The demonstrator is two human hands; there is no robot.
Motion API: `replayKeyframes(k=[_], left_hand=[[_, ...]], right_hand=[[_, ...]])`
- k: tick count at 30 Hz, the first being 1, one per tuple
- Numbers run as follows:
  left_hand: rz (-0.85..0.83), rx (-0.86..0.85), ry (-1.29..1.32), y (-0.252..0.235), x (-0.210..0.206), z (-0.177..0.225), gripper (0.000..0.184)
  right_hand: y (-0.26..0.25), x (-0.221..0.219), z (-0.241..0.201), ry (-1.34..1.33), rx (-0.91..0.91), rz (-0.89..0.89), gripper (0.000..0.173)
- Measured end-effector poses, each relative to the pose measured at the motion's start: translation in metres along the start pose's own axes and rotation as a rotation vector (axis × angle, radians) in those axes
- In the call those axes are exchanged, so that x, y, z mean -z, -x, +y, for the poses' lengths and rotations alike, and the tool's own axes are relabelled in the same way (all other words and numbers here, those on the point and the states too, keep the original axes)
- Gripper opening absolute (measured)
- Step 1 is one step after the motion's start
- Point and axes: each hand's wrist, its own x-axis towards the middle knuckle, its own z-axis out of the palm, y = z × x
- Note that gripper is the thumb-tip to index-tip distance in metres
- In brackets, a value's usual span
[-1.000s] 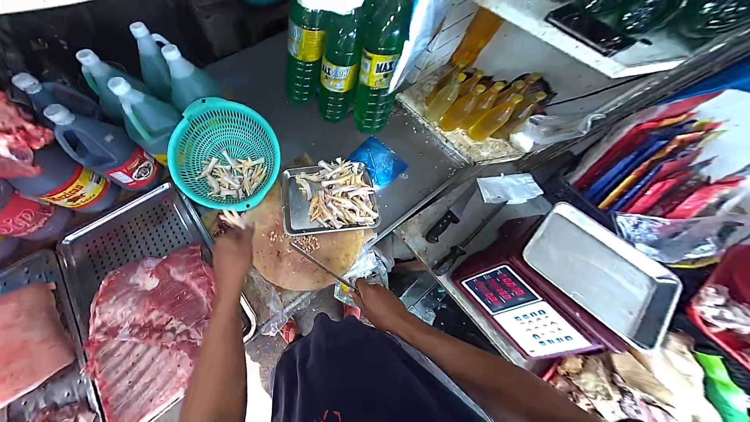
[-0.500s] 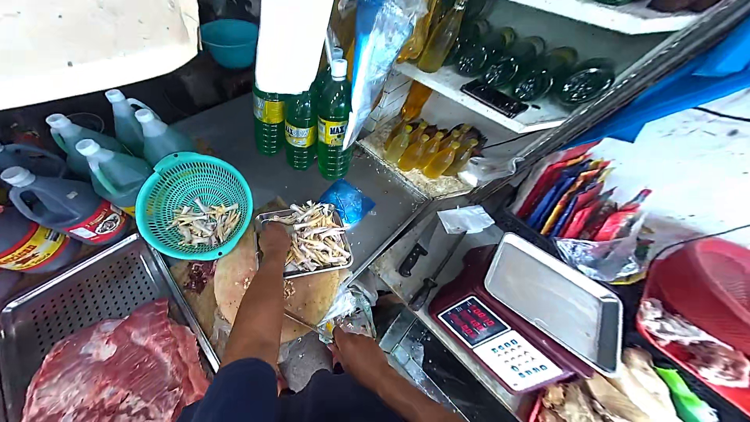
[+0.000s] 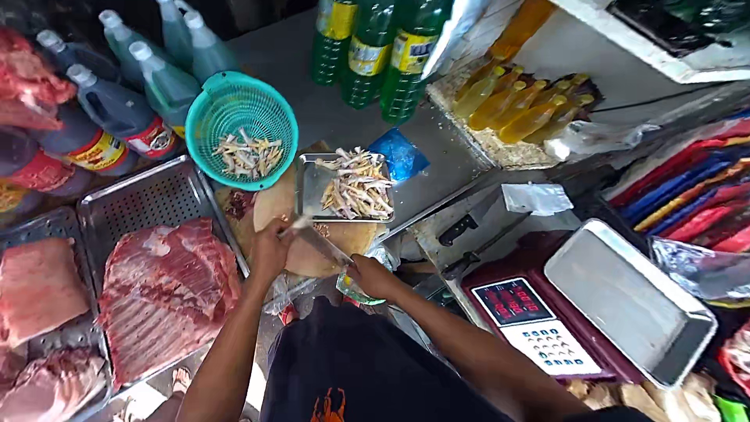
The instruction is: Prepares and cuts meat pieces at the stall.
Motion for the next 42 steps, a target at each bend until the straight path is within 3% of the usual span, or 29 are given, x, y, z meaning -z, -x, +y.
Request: replayKeyframes(k=[3,5,10,14,23,28,32,37,42], left_hand=[[-0.306,-0.008,-0.356,0.013,-0.015,-0.045,0.028],[-0.372,-0.010,-0.471,0.011,-0.015,-0.055,0.028],[-0.404,-0.105,-0.579,-0.007,-0.010,-0.058,0.022],[-0.440,-0.117,-0.597,-0.009,-0.011,-0.053,0.024],[-0.410,-0.106,-0.568,-0.006,-0.018,-0.057,0.026],[-0.401,-0.114,-0.598,-0.003,-0.014,-0.057,0.025],[-0.415,0.005,-0.602,0.012,-0.012,-0.052,0.028],[-0.467,0.277,-0.716,0.016,-0.019,-0.011,0.032],[-0.417,0.406,-0.689,0.022,-0.033,0.004,0.030]], right_hand=[[0.002,0.014,-0.013,0.051,-0.018,0.004,0.038],[0.009,0.022,-0.027,0.069,-0.013,0.034,0.038],[0.022,0.012,-0.041,0.123,0.072,0.150,0.043],[0.006,-0.014,-0.010,0.303,-0.055,0.024,0.047],[0.024,0.002,-0.030,0.186,0.045,0.134,0.045],[0.010,-0.016,-0.008,0.249,-0.090,0.047,0.046],[0.031,-0.001,-0.025,0.167,-0.026,0.102,0.042],[0.021,-0.032,-0.007,0.234,-0.083,0.001,0.047],[0.040,0.000,-0.031,0.165,-0.026,0.046,0.042]])
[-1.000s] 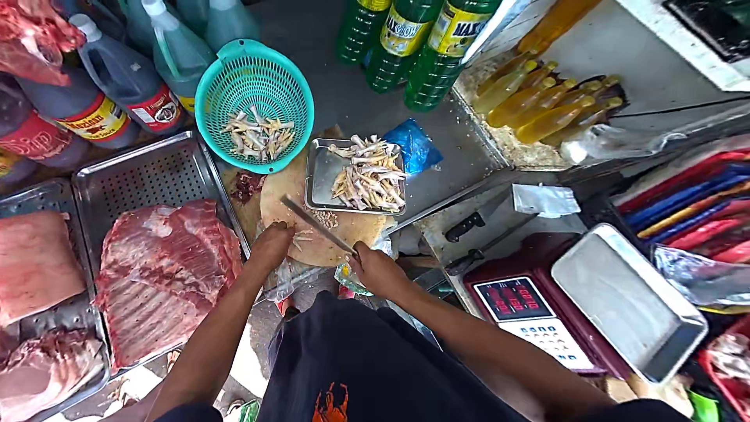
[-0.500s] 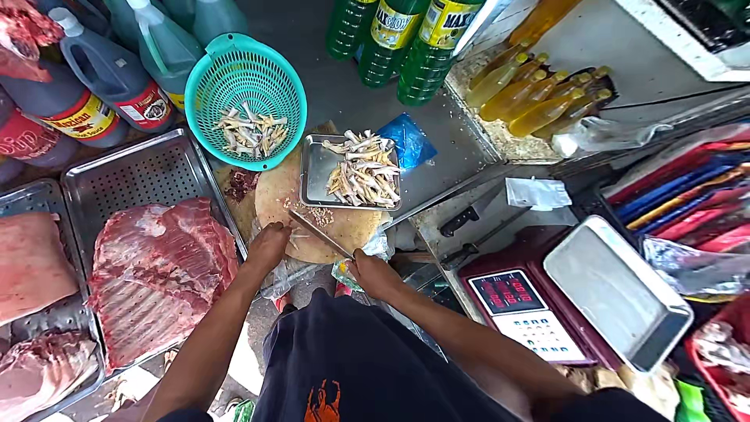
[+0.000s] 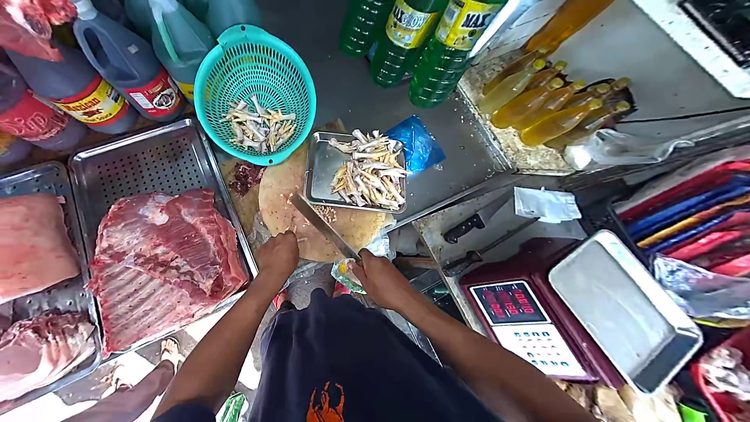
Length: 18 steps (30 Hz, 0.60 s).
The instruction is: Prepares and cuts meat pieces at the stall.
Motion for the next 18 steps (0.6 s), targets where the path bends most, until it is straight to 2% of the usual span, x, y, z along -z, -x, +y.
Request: replayKeyframes(k=[3,7,10,11,15,18], left_hand=[[-0.005,0.081,0.051,0.002,-0.003,0.012,0.031],[0.043,0.185,0.204,0.006,-0.006,0.014,0.038],[0.216,0.250,0.420,0.009,-0.027,0.002,0.045],[0.221,0.263,0.443,0.008,-0.035,0.002,0.048],[0.073,0.291,0.359,0.008,-0.048,0.014,0.052],[0.056,0.298,0.353,0.007,-0.045,0.016,0.049]], right_hand=[[0.009,-0.005,-0.004,-0.043,0.031,0.068,0.042],[-0.011,-0.051,0.018,0.018,-0.053,-0.076,0.045],[-0.013,-0.038,0.016,-0.020,-0.041,-0.106,0.044],[-0.014,-0.030,0.014,-0.027,-0.040,-0.096,0.042],[-0.007,-0.001,0.001,-0.082,0.012,-0.002,0.038],[0.006,-0.004,-0.007,-0.139,0.074,0.055,0.037]])
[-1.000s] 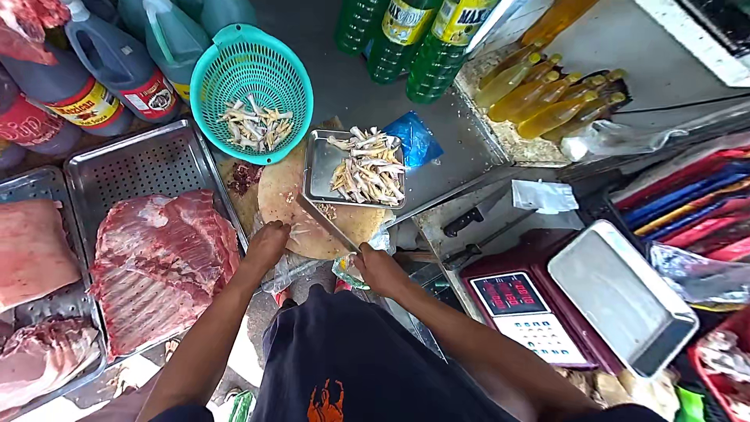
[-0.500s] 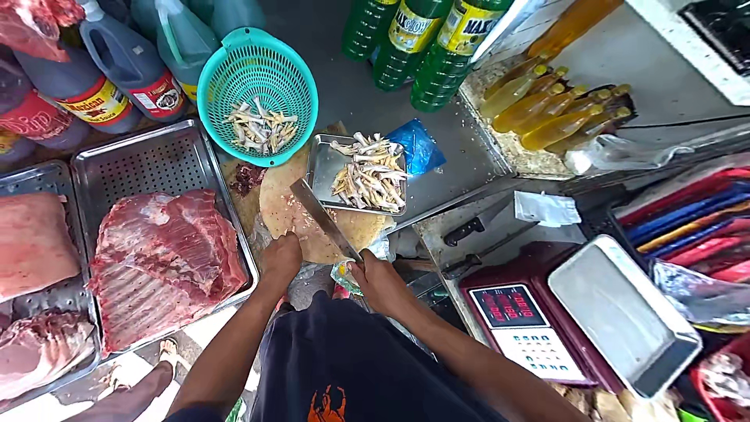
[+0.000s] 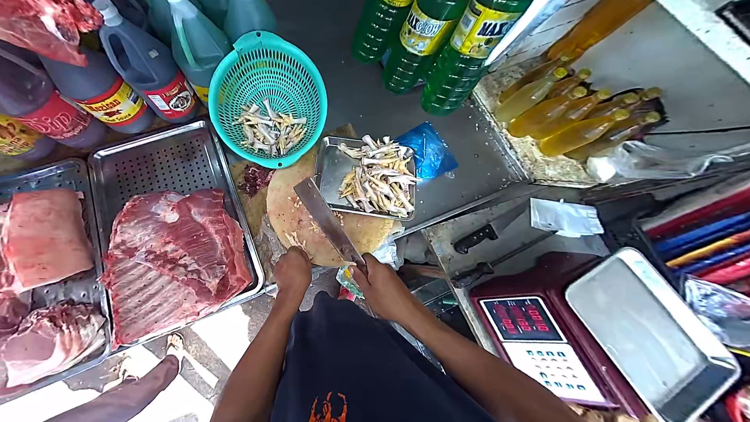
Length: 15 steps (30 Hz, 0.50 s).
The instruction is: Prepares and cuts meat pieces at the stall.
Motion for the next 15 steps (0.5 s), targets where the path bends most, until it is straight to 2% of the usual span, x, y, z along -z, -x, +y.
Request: replayKeyframes(k=[4,7,12,15], left_hand=[[-0.002,-0.019,0.029,-0.002,0.002,-0.002,0.048],[0.005,-0.012,0.046,-0.004,0.004,-0.002,0.050],[-0.022,-0.024,0.001,-0.008,0.029,0.010,0.046],[0.038,-0.060,0.180,-0.015,0.072,0.016,0.054]], right_hand=[[-0.009,-0.045,0.022,0.137,-0.088,-0.149,0.045],[-0.013,-0.043,0.021,0.140,-0.095,-0.178,0.046],[-0.008,-0.026,0.027,0.077,-0.101,-0.022,0.045],[-0.001,-0.040,0.042,0.122,-0.106,0.092,0.048]])
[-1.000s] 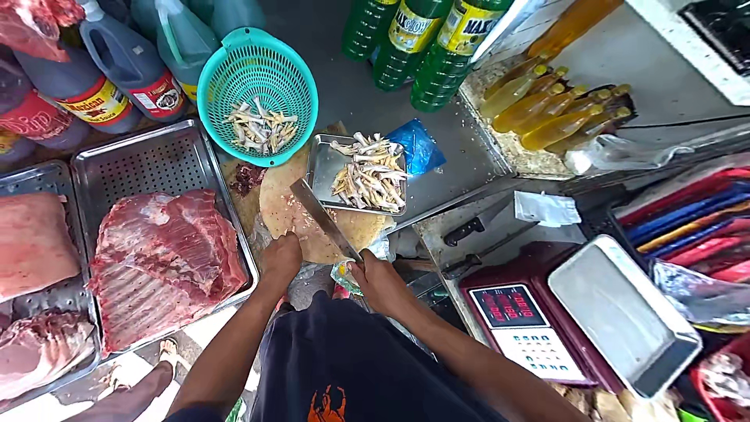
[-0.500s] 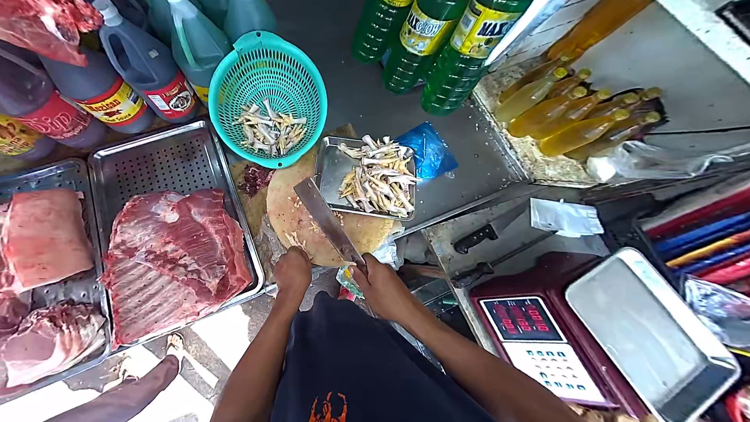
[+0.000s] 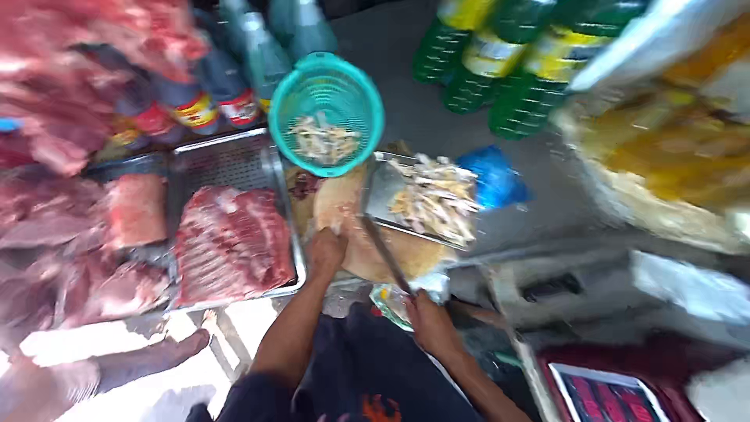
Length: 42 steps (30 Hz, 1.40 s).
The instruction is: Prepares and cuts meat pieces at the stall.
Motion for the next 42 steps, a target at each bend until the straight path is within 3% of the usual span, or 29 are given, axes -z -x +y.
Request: replayKeyframes(k=[4,6,8,11,16,22,26,28,32,35,38,42], left_hand=[[0.255,-0.113,0.211,-0.037,0.080,0.018,0.050],[0.286,-0.153,0.208,-0.040,0.120,0.042,0.054],[0.284,-0.195,0.144,-0.033,0.135,0.060,0.050],[0.178,-0.281,0.166,-0.003,0.110,0.059,0.039],[0.024,-0.263,0.262,0.012,0.046,0.011,0.035],[0.146,-0.157,0.288,0.019,0.067,-0.057,0.036],[0.332,-0.038,0.373,0.058,0.098,-0.123,0.036],[0.463,0.143,0.459,0.091,0.107,-0.180,0.039],[0.933,0.696,0.539,0.133,0.077,-0.377,0.051],[1.105,1.069,0.899,0.183,0.049,-0.487,0.052],[1.266,1.264,1.223,0.225,0.021,-0.519,0.029],[1.350,1.285,1.239,0.245,0.005,-0.519,0.012]], right_hand=[[-0.001,-0.035,0.024,0.031,0.047,0.152,0.048],[0.001,-0.039,0.026,0.047,0.033,0.190,0.046],[0.001,-0.039,0.027,0.065,0.053,0.197,0.045],[-0.001,-0.046,0.034,0.073,0.104,0.236,0.047],[-0.008,-0.058,0.044,0.084,0.141,0.303,0.051],[-0.003,-0.050,0.038,0.106,0.194,0.314,0.048],[-0.002,-0.048,0.041,0.119,0.170,0.290,0.049],[-0.002,-0.048,0.042,0.126,0.161,0.285,0.050],[0.000,-0.044,0.040,0.117,0.176,0.258,0.052],[0.002,-0.043,0.036,0.124,0.168,0.242,0.051],[0.001,-0.040,0.034,0.155,0.151,0.227,0.051],[0.001,-0.038,0.034,0.178,0.217,0.242,0.051]])
